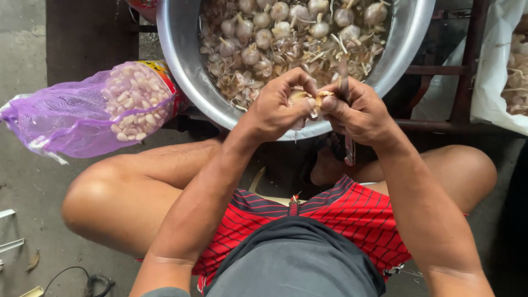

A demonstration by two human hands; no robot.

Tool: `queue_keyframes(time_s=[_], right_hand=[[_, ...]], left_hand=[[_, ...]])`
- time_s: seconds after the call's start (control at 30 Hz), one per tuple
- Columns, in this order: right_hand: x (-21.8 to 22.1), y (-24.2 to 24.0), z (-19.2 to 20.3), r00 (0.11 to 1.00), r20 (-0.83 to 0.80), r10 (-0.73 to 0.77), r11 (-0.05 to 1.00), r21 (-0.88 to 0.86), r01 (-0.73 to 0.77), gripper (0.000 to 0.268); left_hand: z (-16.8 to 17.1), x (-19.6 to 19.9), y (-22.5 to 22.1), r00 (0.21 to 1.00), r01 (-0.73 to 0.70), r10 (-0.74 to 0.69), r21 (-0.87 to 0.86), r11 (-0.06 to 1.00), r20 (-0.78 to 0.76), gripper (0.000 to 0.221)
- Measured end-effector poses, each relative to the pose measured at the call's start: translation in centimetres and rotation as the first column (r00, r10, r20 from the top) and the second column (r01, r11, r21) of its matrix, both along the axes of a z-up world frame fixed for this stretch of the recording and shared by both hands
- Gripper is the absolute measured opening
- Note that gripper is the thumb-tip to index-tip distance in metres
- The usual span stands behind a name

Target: Peeling individual garlic cloves from a large metal bowl using a knife and placing the peeled cloves into a mesh bag.

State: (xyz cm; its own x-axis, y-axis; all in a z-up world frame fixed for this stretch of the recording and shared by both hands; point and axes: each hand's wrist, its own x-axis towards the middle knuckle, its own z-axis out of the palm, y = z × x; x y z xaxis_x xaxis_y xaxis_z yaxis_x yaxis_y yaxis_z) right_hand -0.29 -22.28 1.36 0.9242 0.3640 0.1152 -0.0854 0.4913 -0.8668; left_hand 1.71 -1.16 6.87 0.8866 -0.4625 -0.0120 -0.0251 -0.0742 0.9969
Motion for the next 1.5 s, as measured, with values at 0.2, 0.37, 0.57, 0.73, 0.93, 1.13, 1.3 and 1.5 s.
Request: queue_keyframes(time_s=[0.2, 0.37, 0.57, 0.73, 0.93, 1.13, 1.3, 1.5], right_hand=[[-0.6, 0.1, 1.8, 0.988, 0.019, -0.151, 0.988, -0.032, 0.151, 0.023], [-2.1, 1.4, 1.9, 0.895, 0.157, -0.417, 0.806, -0.392, 0.444, 0.039], [-2.2, 2.6, -0.4, 0.692, 0.255, -0.676, 0.510, -0.515, 0.689, 0.026], [-3.9, 5.3, 1.8, 0.657, 0.360, -0.662, 0.427, -0.540, 0.725, 0.025], [-6.4, 8.7, 2.0, 0.645, 0.467, -0.605, 0.332, -0.588, 0.738, 0.025], [-5.7, 9.8, 2.1, 0.630, 0.599, -0.494, 0.311, -0.555, 0.771, 0.024], [-4.6, 11.1, 3.1, 0.670, 0.617, -0.413, 0.254, -0.628, 0.735, 0.021], [-4.4, 10.4, 3.1, 0.803, 0.433, -0.410, 0.313, -0.760, 0.570, 0.025]], left_hand=[[-0.4, 0.1, 0.1, 0.995, -0.025, 0.000, -0.239, 0.971, -0.103, 0.035], [-2.5, -0.6, -0.2, 0.822, -0.518, 0.493, -0.012, 0.855, -0.286, 0.038], [-0.9, -1.4, -1.4, 0.817, -0.434, 0.187, -0.368, 0.822, -0.546, 0.045], [-7.5, -2.2, -0.2, 0.923, -0.377, 0.241, -0.581, 0.721, -0.300, 0.037], [-7.2, -4.7, 1.7, 0.874, -0.477, 0.266, -0.616, 0.627, -0.406, 0.017], [-7.6, -3.4, 2.8, 0.886, -0.462, 0.310, -0.628, 0.626, -0.343, 0.021], [-8.0, -2.6, 2.4, 0.955, -0.298, 0.199, -0.700, 0.648, -0.222, 0.021], [-8.5, -2.7, 2.7, 0.952, -0.298, 0.275, -0.608, 0.736, -0.133, 0.020]])
